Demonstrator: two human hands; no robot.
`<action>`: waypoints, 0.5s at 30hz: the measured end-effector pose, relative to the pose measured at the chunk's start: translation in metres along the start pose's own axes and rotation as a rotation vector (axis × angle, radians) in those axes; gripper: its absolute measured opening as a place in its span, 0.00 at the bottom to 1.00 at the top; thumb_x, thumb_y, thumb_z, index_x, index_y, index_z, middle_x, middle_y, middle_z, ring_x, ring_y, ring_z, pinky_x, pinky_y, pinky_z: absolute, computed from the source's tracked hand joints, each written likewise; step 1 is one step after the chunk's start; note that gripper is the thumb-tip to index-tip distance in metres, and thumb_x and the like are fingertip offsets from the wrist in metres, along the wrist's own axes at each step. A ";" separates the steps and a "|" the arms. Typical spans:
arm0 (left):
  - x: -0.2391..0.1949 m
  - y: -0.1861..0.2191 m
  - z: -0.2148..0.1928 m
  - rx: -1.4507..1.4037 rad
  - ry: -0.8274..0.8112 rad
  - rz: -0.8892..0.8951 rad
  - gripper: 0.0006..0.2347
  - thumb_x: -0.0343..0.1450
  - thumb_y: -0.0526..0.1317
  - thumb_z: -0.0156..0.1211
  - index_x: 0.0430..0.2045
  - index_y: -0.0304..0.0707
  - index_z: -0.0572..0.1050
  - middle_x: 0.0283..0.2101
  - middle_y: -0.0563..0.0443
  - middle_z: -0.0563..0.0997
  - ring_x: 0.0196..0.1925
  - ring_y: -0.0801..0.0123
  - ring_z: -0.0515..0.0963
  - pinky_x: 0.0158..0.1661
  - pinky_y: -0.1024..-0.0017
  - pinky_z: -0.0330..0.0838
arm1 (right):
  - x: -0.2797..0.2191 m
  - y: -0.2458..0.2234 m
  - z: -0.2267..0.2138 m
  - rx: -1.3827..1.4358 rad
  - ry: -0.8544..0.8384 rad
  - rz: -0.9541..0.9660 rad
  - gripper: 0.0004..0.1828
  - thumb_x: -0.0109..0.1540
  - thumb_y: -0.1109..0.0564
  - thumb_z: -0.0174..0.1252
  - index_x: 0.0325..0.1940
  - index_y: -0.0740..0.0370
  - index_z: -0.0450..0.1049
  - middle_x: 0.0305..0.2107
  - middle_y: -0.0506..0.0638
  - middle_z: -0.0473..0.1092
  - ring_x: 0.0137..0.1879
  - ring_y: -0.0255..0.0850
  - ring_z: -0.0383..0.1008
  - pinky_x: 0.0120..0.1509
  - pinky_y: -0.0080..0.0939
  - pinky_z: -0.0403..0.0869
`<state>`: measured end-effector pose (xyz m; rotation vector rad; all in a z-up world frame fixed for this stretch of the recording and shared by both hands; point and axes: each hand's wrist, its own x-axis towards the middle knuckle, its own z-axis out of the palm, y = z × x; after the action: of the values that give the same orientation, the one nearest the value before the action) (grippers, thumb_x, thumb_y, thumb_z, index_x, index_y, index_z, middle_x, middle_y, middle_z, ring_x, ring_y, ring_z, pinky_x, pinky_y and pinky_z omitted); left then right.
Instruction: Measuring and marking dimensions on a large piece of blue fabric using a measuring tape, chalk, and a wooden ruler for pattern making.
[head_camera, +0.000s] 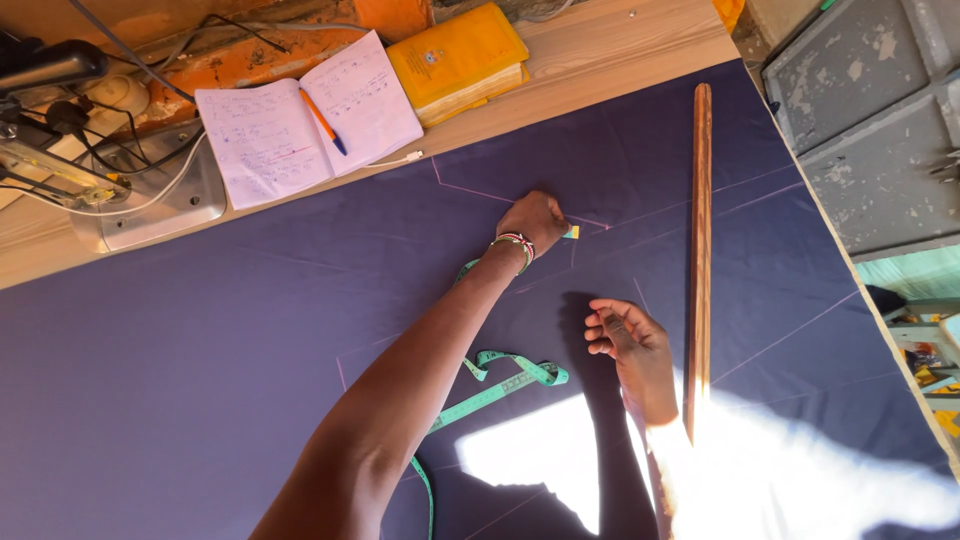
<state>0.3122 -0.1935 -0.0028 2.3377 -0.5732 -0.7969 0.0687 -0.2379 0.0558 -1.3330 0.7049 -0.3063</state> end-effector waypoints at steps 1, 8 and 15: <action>0.002 -0.001 0.002 0.000 0.001 -0.001 0.09 0.61 0.48 0.61 0.28 0.53 0.85 0.35 0.50 0.87 0.47 0.54 0.86 0.50 0.58 0.81 | 0.001 -0.002 0.002 0.000 -0.002 0.000 0.11 0.71 0.63 0.51 0.51 0.69 0.78 0.33 0.58 0.76 0.37 0.39 0.79 0.38 0.35 0.81; 0.002 0.006 0.002 0.020 -0.001 -0.027 0.09 0.63 0.46 0.58 0.29 0.54 0.85 0.37 0.47 0.87 0.49 0.51 0.85 0.50 0.56 0.80 | 0.032 0.008 0.007 -0.192 0.015 0.000 0.10 0.70 0.61 0.54 0.49 0.67 0.79 0.30 0.57 0.75 0.34 0.37 0.77 0.33 0.32 0.78; -0.019 0.022 -0.014 0.022 0.014 -0.056 0.10 0.64 0.46 0.55 0.30 0.55 0.85 0.38 0.46 0.87 0.49 0.49 0.85 0.50 0.54 0.80 | 0.066 0.006 0.012 -0.544 0.008 -0.100 0.11 0.68 0.59 0.56 0.53 0.57 0.80 0.30 0.55 0.77 0.32 0.37 0.78 0.31 0.33 0.79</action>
<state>0.3030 -0.1937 0.0280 2.3869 -0.5147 -0.8029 0.1249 -0.2652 0.0316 -1.8882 0.7593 -0.2050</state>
